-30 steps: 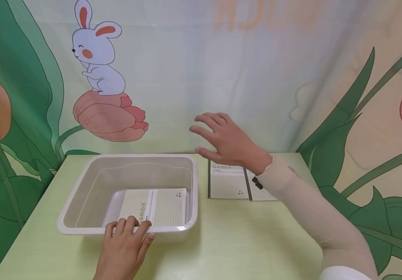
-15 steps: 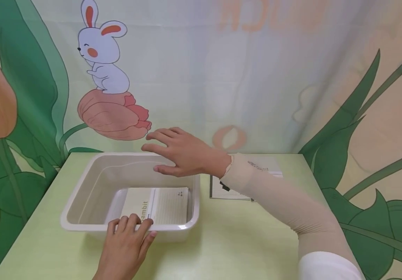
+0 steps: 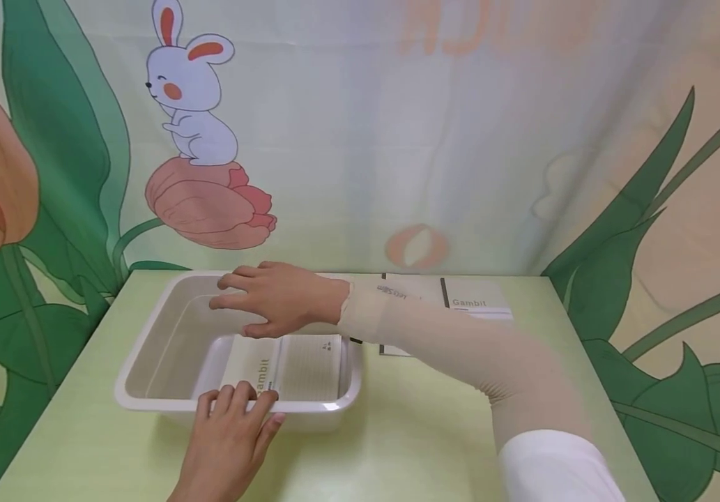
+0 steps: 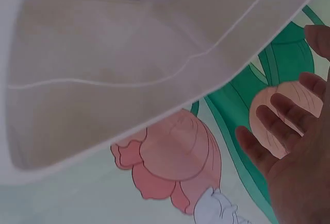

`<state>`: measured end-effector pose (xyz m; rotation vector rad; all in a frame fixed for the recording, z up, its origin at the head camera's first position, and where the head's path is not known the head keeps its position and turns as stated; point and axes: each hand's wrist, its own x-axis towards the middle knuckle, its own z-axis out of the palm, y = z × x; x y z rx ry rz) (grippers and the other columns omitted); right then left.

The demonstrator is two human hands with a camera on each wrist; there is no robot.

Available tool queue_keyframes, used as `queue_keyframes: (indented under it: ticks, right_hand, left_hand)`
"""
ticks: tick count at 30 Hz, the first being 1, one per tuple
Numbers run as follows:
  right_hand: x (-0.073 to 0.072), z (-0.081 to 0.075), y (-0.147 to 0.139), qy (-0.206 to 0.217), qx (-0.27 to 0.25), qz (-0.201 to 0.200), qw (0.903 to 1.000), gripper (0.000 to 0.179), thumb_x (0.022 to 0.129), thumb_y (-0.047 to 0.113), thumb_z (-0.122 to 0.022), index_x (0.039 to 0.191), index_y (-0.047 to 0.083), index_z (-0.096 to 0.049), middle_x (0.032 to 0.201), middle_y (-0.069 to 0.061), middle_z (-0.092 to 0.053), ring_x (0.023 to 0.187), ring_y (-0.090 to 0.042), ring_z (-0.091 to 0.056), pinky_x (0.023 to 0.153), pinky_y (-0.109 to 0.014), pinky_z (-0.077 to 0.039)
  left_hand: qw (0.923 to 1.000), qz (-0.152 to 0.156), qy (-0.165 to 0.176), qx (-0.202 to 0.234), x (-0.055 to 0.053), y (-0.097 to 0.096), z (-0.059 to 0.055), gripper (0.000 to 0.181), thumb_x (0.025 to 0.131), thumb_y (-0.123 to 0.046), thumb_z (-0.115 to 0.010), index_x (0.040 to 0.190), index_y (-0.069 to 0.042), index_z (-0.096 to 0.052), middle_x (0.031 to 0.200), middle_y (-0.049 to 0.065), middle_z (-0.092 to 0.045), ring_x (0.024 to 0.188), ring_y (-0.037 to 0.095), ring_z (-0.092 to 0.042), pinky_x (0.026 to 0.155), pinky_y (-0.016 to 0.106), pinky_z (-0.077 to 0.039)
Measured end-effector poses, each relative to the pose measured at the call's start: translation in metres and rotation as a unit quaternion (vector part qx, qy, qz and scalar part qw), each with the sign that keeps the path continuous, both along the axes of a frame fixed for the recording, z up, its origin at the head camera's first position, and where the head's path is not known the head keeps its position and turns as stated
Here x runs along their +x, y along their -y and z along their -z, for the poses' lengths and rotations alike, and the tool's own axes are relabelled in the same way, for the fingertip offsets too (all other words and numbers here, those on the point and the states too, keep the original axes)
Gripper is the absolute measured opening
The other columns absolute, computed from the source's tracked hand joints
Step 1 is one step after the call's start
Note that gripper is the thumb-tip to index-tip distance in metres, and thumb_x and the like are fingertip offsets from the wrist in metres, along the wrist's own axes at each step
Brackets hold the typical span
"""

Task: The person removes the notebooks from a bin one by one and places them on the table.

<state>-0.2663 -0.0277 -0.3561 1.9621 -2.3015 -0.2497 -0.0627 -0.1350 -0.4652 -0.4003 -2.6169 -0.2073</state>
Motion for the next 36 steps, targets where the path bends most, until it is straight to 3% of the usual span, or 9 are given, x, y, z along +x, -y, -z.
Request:
queue_keyframes:
  ticks: [9,17,24,30,36]
  right_hand:
    - [-0.005,0.041,0.04,-0.033,0.103,-0.026,0.9938,0.06,0.097,0.054,-0.046,0.15,0.032,-0.03,0.149,0.005,-0.041,0.134,-0.014,-0.041,0.11,-0.032,-0.038]
    - [-0.001,0.08,0.058,-0.032,0.168,-0.016,0.9852,0.063,0.095,0.059,-0.048,0.151,0.038,-0.029,0.154,0.006,-0.037,0.14,-0.013,-0.038,0.112,-0.034,-0.037]
    - [0.0,0.104,0.07,-0.008,0.206,0.006,0.9785,0.061,0.095,0.056,-0.049,0.151,0.041,-0.029,0.158,0.009,-0.032,0.143,-0.012,-0.035,0.113,-0.035,-0.037]
    - [-0.002,0.119,0.073,0.0,0.243,0.03,0.9695,0.061,0.094,0.055,-0.052,0.15,0.04,-0.031,0.157,0.011,-0.033,0.14,-0.01,-0.039,0.108,-0.031,-0.041]
    - [-0.004,0.121,0.074,-0.001,0.26,0.04,0.9648,0.064,0.09,0.054,-0.058,0.149,0.039,-0.034,0.154,0.012,-0.037,0.134,-0.011,-0.044,0.102,-0.027,-0.044]
  left_hand:
    - [1.0,0.0,0.002,0.002,0.0,-0.002,0.0,0.049,0.105,-0.053,-0.021,0.105,-0.02,-0.058,0.093,0.005,-0.049,0.086,0.026,-0.047,0.086,0.048,-0.037]
    - [0.9994,-0.011,0.027,-0.018,0.001,-0.001,0.001,0.046,0.104,-0.054,-0.023,0.107,-0.022,-0.057,0.092,0.004,-0.048,0.088,0.026,-0.047,0.088,0.048,-0.037]
    - [1.0,-0.007,0.005,-0.002,-0.001,-0.001,0.0,0.05,0.105,-0.054,-0.019,0.105,-0.021,-0.057,0.09,0.005,-0.047,0.086,0.027,-0.046,0.087,0.047,-0.036]
    - [0.9998,-0.009,0.015,-0.013,-0.001,0.0,-0.001,0.045,0.104,-0.054,-0.023,0.106,-0.022,-0.055,0.091,0.005,-0.048,0.086,0.026,-0.046,0.087,0.047,-0.036]
    - [0.9989,-0.018,0.035,-0.025,0.0,0.001,-0.001,0.044,0.103,-0.054,-0.025,0.107,-0.023,-0.055,0.093,0.004,-0.047,0.087,0.026,-0.046,0.088,0.047,-0.036]
